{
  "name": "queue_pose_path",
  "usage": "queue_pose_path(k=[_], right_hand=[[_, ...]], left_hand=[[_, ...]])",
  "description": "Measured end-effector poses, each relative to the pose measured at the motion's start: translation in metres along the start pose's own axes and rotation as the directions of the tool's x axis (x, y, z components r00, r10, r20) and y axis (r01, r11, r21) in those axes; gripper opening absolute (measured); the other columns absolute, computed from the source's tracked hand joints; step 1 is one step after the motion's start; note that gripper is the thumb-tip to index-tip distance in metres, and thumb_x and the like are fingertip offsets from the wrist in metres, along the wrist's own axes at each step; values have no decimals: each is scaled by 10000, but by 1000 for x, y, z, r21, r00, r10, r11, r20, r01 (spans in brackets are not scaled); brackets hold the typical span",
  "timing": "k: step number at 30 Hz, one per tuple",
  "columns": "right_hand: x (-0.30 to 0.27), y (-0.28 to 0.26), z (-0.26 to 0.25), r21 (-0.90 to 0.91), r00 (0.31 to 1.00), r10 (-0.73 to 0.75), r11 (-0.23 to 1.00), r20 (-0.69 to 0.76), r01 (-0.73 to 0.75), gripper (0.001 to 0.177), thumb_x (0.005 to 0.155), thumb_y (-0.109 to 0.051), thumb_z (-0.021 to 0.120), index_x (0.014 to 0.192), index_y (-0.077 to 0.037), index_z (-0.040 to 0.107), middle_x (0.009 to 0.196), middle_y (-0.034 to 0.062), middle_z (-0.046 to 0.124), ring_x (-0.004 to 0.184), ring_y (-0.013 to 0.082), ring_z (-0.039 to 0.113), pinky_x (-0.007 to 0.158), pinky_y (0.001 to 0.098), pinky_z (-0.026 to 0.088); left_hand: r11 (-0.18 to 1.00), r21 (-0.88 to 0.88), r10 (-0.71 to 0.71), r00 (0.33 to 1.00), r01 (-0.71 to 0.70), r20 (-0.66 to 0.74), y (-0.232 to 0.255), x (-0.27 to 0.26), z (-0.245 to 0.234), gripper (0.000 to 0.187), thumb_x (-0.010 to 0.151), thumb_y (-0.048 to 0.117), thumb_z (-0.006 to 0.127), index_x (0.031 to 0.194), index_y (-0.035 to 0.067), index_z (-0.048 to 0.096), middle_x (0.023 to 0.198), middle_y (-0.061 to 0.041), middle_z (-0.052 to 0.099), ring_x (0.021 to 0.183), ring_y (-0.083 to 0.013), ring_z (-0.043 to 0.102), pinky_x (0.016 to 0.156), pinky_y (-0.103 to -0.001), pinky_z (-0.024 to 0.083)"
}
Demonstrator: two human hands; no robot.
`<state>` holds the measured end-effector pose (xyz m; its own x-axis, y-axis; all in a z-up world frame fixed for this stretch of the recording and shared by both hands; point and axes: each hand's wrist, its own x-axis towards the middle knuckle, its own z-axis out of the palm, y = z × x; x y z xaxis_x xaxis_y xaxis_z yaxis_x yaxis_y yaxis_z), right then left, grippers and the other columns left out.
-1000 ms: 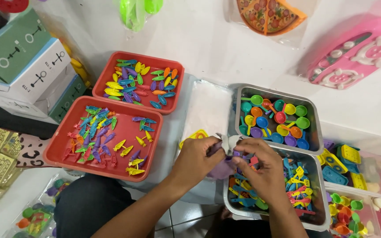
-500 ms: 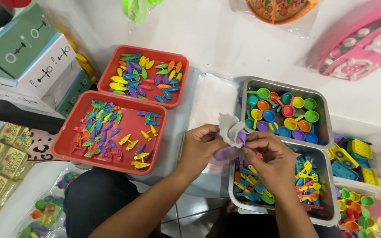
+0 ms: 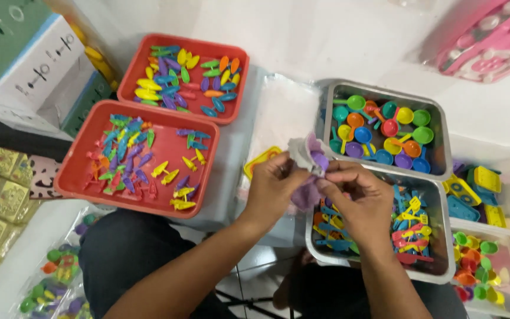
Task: Cleaning small plastic toy letters and shapes by wiping them individually with a cloth.
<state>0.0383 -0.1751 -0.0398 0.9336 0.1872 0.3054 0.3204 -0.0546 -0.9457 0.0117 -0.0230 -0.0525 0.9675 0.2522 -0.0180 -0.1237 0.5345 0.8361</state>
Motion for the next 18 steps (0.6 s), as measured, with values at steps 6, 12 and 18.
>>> queue_pose_path(k=[6,12,18], right_hand=[[-3,2,0,-116,998,-66,991,11,67,182,797,90,879,876,61,717,1002,212,735,888,164,670,718,306,567],[-2,8,-4,-136,994,-98,987,-54,90,162,871,100,826,842,-7,707,787,91,690,721,84,590,662,290,549],[-2,-7,4,-315,994,-76,944,73,95,115,801,105,705,836,-3,685,596,119,580,589,119,515,563,332,506]], left_hand=[[990,77,113,991,-118,68,5,1,0,80,942,103,725,928,30,754,715,0,644,710,-31,504,635,-199,455],[916,296,189,941,-272,281,7,-4,0,153,982,111,627,843,56,662,615,-7,540,664,-47,494,592,-216,389],[832,418,253,920,-364,298,7,1,-9,203,1003,176,619,1114,38,719,807,-137,713,721,-205,702,687,-323,581]])
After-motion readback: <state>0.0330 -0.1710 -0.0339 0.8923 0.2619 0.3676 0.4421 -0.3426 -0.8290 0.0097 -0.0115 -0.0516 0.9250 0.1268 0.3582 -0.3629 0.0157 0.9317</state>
